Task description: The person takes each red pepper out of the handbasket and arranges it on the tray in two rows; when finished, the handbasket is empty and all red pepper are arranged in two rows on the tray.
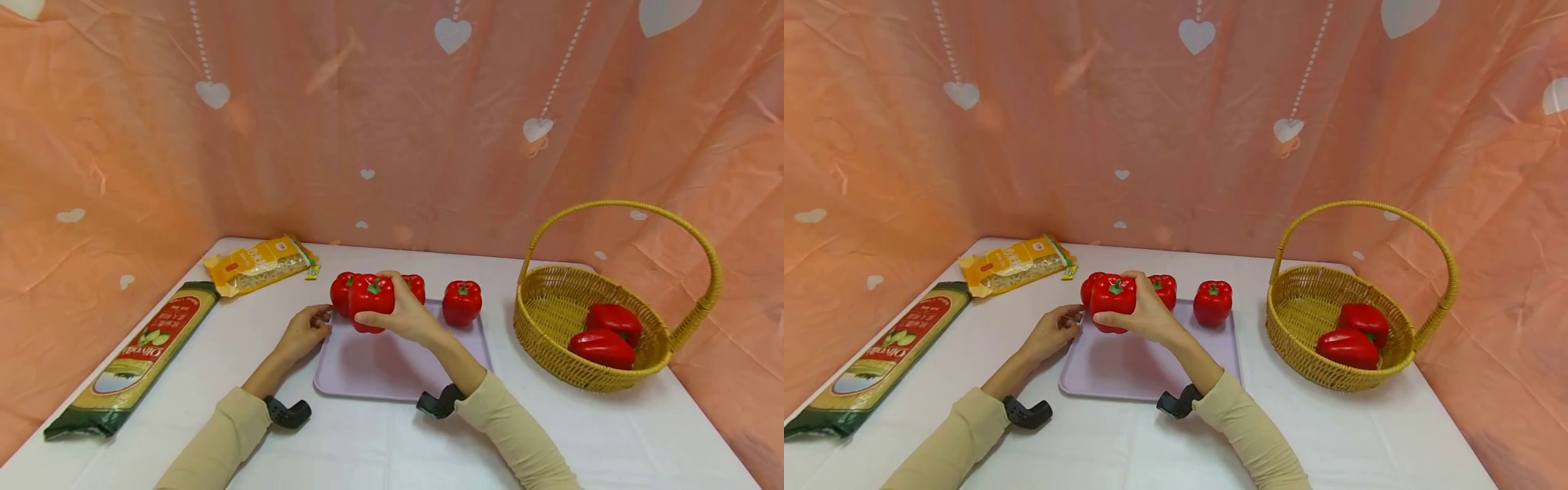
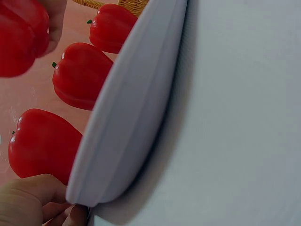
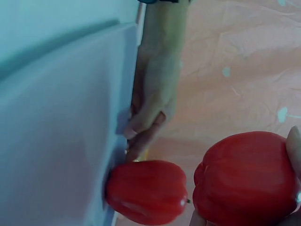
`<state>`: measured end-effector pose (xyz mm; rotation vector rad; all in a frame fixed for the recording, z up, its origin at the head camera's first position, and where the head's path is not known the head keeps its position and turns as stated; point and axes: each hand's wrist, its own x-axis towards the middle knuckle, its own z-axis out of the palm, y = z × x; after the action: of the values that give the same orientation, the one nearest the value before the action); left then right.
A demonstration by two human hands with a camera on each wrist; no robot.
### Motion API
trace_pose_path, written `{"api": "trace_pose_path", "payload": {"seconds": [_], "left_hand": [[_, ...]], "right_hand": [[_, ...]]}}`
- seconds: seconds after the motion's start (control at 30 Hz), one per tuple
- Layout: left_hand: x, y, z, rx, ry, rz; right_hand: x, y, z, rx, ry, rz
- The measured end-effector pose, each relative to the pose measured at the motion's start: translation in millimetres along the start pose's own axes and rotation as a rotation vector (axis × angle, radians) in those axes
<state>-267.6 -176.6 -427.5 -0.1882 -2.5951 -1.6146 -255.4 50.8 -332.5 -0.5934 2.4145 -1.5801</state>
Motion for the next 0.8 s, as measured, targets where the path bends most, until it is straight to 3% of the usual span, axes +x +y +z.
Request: {"api": "trace_pose_path", "payload": {"seconds": [0.2, 0.4, 0.8], "left_hand": [[0.3, 1.2, -0.5, 0.0, -0.007, -0.001], [0.2, -1.8, -0.4, 0.004, -0.01, -0.002], [0.2, -1.0, -0.1, -0.004, -0.008, 0.029]], "right_hand": [[3.7, 8.2, 9.9, -0.02, -0.03, -0.01], [9.3, 19.7, 20.1, -0.031, -0.003, -0.035], [14.3, 32.6, 30.5, -0.17, 0.023, -0.136]]}}
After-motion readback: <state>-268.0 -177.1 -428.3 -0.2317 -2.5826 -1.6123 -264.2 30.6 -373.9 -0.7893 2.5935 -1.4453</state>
